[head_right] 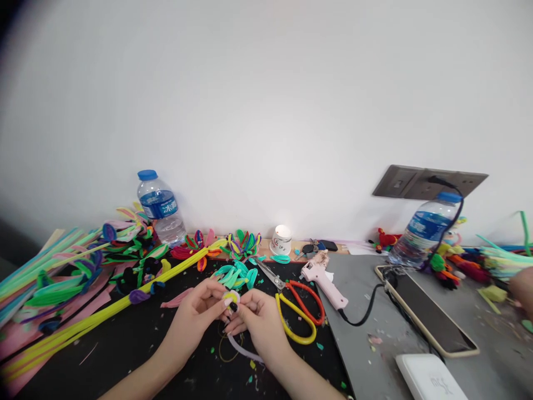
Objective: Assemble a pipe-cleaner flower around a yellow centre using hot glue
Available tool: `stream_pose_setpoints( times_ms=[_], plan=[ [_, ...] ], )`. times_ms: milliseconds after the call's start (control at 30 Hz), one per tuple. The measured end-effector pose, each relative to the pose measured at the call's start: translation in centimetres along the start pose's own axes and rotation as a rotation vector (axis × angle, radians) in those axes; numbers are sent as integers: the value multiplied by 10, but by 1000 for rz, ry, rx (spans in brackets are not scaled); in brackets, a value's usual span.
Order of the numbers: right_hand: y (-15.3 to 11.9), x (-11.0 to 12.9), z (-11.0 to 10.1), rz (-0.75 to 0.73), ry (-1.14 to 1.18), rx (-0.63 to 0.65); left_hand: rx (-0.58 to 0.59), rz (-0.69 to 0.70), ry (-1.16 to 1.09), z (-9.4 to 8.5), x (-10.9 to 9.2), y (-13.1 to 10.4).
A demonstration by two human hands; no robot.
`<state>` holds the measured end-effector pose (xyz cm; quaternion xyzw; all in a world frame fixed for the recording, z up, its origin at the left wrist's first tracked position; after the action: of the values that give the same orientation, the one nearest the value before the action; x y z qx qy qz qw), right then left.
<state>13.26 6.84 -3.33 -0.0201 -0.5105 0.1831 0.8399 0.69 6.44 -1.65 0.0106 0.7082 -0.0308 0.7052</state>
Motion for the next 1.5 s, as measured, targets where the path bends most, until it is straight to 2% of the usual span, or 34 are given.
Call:
stream_pose_setpoints(
  times_ms=[367,1033,1500],
  plan=[
    [-1,1,0,-19,-1,13,-8,1,8,1,2,0],
    [-3,2,-1,-25,1,15,52,1,16,2,6,2],
    [-3,2,-1,-34,13,20,24,-11,88,-1,5,2]
  ],
)
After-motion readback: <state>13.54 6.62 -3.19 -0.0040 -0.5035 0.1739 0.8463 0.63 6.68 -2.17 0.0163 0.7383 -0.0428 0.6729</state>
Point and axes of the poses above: each hand's wrist, its own y-axis towards the middle knuckle, its own z-axis out of the palm, x = y × z, the point moved 4 cm from there along y, towards the middle knuckle, and after that the axes turned 12 degrees about y, right-handed, at the moved point
